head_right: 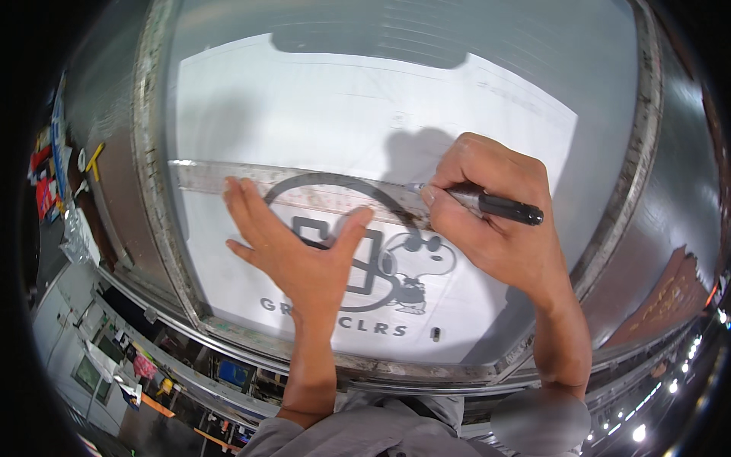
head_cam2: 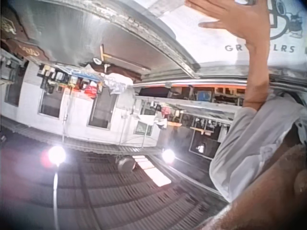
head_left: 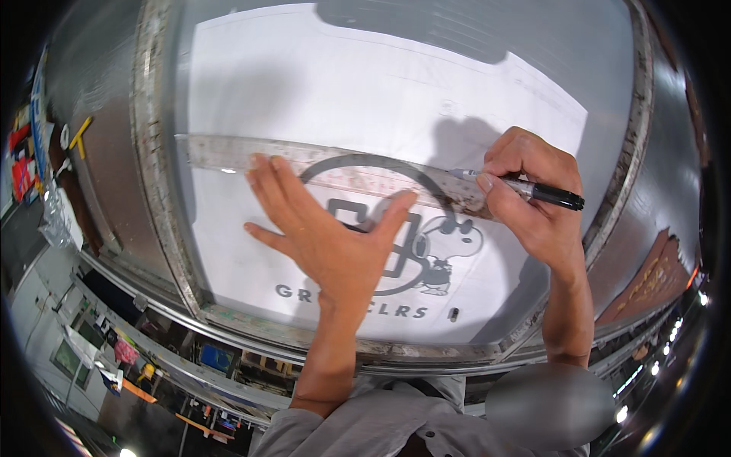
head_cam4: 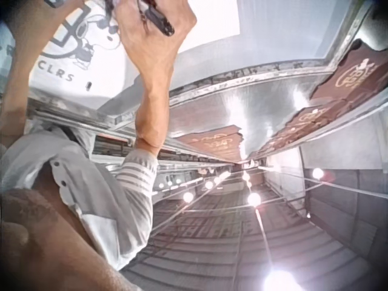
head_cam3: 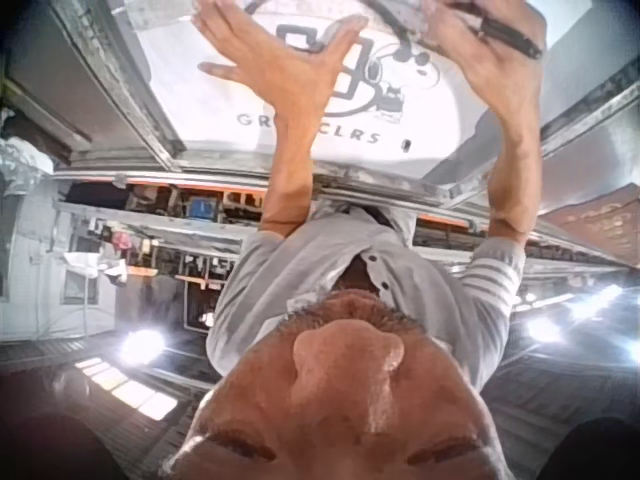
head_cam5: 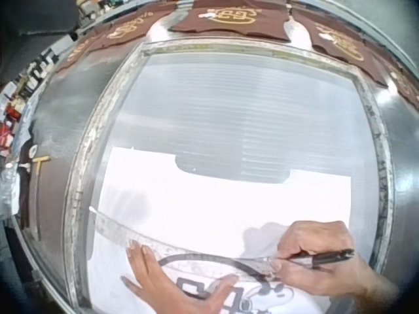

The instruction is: The person uses a yellow pencil and a ruler to draw lines on a white paper template placed on a metal surface. They then switch to a black marker to trace over the pencil lines and draw additional curved lines on the template. The person adjusts the ruler and paper multiple times to ensure accuracy.

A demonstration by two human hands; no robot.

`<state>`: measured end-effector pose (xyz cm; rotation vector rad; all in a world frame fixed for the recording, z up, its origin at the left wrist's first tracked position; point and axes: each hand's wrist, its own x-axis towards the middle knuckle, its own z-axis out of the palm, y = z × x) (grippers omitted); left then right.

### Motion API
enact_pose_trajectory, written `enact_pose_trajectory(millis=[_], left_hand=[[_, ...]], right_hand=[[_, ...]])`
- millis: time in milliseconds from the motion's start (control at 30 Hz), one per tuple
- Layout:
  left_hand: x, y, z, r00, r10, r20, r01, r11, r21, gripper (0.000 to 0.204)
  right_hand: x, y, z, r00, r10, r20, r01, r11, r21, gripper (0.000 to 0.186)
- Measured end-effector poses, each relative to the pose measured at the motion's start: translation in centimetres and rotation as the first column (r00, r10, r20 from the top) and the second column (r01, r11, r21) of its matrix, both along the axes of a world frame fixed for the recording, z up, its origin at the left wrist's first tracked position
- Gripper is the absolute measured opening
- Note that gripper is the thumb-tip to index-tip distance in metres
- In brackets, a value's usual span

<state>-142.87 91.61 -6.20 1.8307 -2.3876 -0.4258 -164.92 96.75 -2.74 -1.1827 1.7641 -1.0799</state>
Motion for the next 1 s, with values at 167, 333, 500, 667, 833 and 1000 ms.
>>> enact_pose_trajectory(millis=[167,333,500,667,833,1000], left_hand=[[0.2,0.2,-0.4,1.0,-0.005,-0.003,0.005,1.0,-0.016,0.135],[-0.1,0.0,-0.1,1.0,0.02,0.023,-0.019,1.0,-0.002,0.134],[-0.3,0.2,-0.1,0.999,0.029,0.031,-0.028,0.999,-0.018,0.133],[-0.4,0.3,-0.1,0.999,0.033,0.012,-0.033,0.999,-0.023,0.131],[-0.2,0.2,-0.1,1.0,0.024,0.016,-0.023,0.999,-0.025,0.131],[-0.5,0.4,0.0,0.999,0.042,-0.01,-0.042,0.997,-0.058,0.117]], right_hand=[[-2.6,2.7,-0.2,1.0,0.018,-0.018,-0.018,1.0,-0.003,0.009],[-3.7,4.1,0.0,1.0,0.027,0.008,-0.027,1.0,-0.001,0.007],[-4.3,4.9,-0.1,1.0,0.029,-0.005,-0.029,0.999,-0.028,0.006],[-4.7,5.5,-0.1,1.0,0.025,-0.015,-0.025,0.999,-0.025,0.007],[-4.8,5.7,0.0,1.0,0.016,-0.017,-0.016,1.0,-0.024,0.007],[-5.0,6.0,-0.2,1.0,0.016,-0.005,-0.016,0.999,-0.034,0.008]])
